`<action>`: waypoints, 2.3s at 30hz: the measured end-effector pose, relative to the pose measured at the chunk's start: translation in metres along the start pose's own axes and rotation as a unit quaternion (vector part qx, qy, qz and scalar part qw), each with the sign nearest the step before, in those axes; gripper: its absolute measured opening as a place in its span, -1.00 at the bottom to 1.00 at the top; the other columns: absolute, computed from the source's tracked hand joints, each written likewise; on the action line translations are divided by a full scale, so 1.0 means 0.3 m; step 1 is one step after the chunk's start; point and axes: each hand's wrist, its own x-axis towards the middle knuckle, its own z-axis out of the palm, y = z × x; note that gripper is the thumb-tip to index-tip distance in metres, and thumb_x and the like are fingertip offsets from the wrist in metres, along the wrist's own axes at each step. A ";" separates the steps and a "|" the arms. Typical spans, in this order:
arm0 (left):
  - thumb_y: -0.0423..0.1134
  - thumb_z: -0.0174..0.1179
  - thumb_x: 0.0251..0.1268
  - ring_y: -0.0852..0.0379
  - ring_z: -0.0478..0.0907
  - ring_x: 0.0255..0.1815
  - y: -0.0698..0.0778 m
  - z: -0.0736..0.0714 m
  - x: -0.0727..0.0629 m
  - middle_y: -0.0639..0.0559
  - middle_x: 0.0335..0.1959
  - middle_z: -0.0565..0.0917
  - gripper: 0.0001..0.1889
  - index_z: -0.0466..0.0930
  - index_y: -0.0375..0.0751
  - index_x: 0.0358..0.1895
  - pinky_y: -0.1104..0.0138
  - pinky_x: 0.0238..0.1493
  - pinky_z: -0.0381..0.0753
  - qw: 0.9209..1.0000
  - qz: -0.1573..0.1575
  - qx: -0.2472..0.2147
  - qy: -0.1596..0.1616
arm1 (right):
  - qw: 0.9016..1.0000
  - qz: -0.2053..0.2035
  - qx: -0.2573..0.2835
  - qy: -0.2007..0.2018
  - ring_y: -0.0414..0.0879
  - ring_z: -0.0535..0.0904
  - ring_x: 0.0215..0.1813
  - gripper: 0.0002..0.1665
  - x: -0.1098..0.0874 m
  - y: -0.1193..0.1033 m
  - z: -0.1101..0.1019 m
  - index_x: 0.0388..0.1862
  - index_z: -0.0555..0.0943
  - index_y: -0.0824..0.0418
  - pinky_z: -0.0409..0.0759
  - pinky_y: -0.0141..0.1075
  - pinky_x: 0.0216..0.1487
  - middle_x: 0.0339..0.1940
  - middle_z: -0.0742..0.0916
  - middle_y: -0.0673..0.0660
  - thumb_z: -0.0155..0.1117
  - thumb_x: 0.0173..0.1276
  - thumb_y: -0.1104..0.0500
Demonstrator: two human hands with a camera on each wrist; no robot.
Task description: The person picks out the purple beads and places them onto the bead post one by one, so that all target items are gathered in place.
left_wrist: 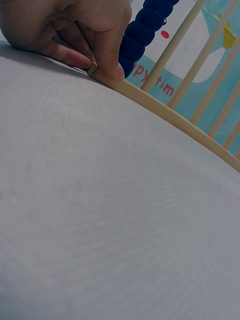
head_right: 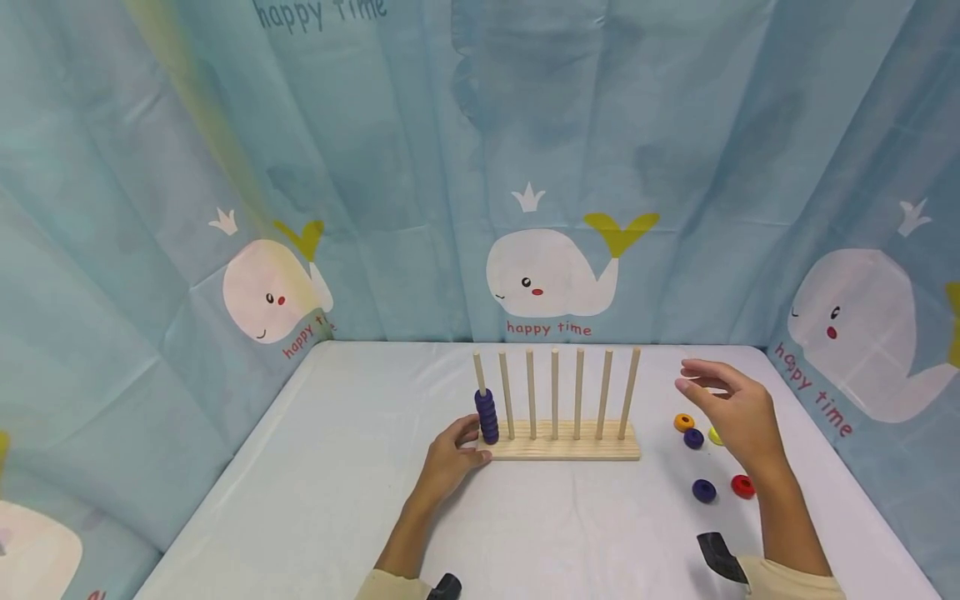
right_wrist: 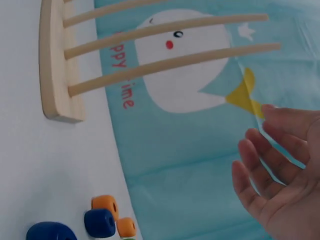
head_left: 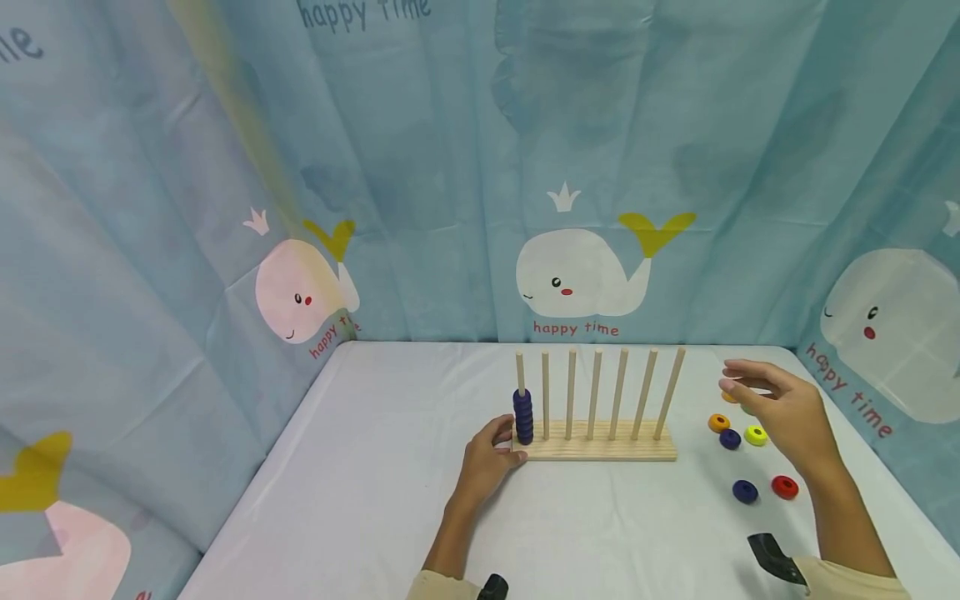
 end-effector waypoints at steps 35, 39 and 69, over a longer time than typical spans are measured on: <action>-0.43 0.48 0.20 -0.19 0.62 0.34 0.009 -0.001 -0.008 -0.25 0.36 0.63 -0.30 0.51 -0.26 0.46 0.06 0.27 0.71 1.000 -0.004 -0.004 0.002 | 0.976 0.158 -0.030 -0.149 0.55 0.42 0.44 -0.18 0.002 0.193 -0.010 0.59 0.36 0.35 0.35 0.66 0.20 0.45 0.54 0.53 0.26 0.61 -0.15; -0.43 0.48 0.20 -0.19 0.62 0.34 0.009 -0.001 -0.009 -0.25 0.37 0.63 -0.30 0.51 -0.26 0.46 0.07 0.27 0.71 1.000 -0.004 -0.005 0.002 | 0.975 0.154 -0.036 -0.157 0.55 0.43 0.42 -0.17 -0.003 0.211 -0.015 0.59 0.34 0.40 0.37 0.64 0.21 0.46 0.52 0.54 0.25 0.62 -0.13; -0.41 0.48 0.20 -0.14 0.61 0.35 0.008 0.002 -0.003 -0.18 0.39 0.63 -0.29 0.52 -0.22 0.47 0.13 0.27 0.72 1.000 -0.003 -0.004 0.002 | 0.967 0.153 -0.078 -0.187 0.51 0.56 0.29 -0.21 -0.005 0.293 0.012 0.47 0.44 0.44 0.69 0.29 0.07 0.33 0.63 0.54 0.44 0.46 0.02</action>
